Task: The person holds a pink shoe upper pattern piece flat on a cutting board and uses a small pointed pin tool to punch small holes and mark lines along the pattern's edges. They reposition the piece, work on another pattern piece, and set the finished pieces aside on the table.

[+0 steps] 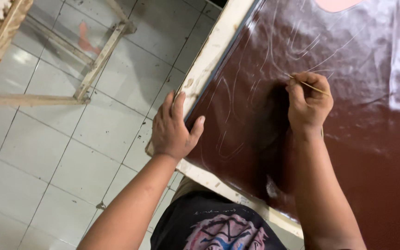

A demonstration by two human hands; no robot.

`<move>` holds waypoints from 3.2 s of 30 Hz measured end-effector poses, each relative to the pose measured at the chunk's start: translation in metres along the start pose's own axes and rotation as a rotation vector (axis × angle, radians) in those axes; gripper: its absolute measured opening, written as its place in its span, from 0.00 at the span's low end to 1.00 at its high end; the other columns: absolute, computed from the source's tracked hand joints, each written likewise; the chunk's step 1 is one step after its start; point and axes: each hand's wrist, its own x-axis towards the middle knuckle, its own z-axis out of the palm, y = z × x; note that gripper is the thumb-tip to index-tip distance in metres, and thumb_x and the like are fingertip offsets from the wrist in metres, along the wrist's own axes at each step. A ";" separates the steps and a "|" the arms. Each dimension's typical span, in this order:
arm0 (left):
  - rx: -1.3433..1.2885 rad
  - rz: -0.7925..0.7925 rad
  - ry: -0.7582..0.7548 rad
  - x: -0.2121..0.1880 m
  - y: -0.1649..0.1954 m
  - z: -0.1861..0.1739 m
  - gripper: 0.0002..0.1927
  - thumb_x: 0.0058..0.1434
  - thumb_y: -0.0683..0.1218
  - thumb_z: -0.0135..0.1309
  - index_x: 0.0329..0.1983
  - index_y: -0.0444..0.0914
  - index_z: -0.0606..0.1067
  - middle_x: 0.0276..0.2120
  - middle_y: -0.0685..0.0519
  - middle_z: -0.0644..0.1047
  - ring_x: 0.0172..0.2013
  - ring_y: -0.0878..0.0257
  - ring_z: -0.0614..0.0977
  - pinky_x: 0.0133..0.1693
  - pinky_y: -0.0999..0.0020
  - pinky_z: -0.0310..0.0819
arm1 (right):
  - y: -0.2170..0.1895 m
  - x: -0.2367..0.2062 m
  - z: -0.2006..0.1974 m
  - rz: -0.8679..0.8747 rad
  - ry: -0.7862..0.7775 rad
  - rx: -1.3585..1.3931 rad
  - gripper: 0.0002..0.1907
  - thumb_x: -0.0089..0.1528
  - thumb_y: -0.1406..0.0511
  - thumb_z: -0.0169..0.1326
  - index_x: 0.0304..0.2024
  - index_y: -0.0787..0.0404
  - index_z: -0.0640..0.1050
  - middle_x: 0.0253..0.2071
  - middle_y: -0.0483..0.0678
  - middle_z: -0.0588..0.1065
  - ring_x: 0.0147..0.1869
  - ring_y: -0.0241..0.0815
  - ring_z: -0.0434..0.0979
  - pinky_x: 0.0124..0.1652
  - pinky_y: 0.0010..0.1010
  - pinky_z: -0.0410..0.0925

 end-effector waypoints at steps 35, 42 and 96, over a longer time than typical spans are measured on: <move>-0.008 0.024 0.008 0.038 0.002 -0.013 0.40 0.63 0.62 0.53 0.71 0.38 0.58 0.66 0.35 0.65 0.61 0.38 0.72 0.57 0.45 0.68 | 0.022 0.218 -0.001 0.137 0.144 0.100 0.03 0.75 0.67 0.47 0.48 0.61 0.72 0.42 0.49 0.81 0.43 0.40 0.85 0.43 0.31 0.82; -0.012 0.020 0.006 0.041 0.003 -0.007 0.39 0.63 0.62 0.53 0.70 0.38 0.59 0.66 0.36 0.65 0.61 0.39 0.73 0.57 0.45 0.68 | 0.019 0.208 -0.018 0.027 0.121 -0.150 0.04 0.72 0.71 0.52 0.49 0.65 0.76 0.44 0.49 0.80 0.44 0.36 0.83 0.42 0.25 0.78; -0.053 0.023 0.068 -0.035 0.037 -0.024 0.38 0.61 0.61 0.57 0.70 0.39 0.64 0.66 0.40 0.69 0.63 0.40 0.71 0.61 0.47 0.66 | -0.142 -0.248 -0.240 0.745 0.491 -0.185 0.15 0.66 0.67 0.51 0.54 0.64 0.77 0.46 0.49 0.82 0.29 0.33 0.74 0.29 0.24 0.67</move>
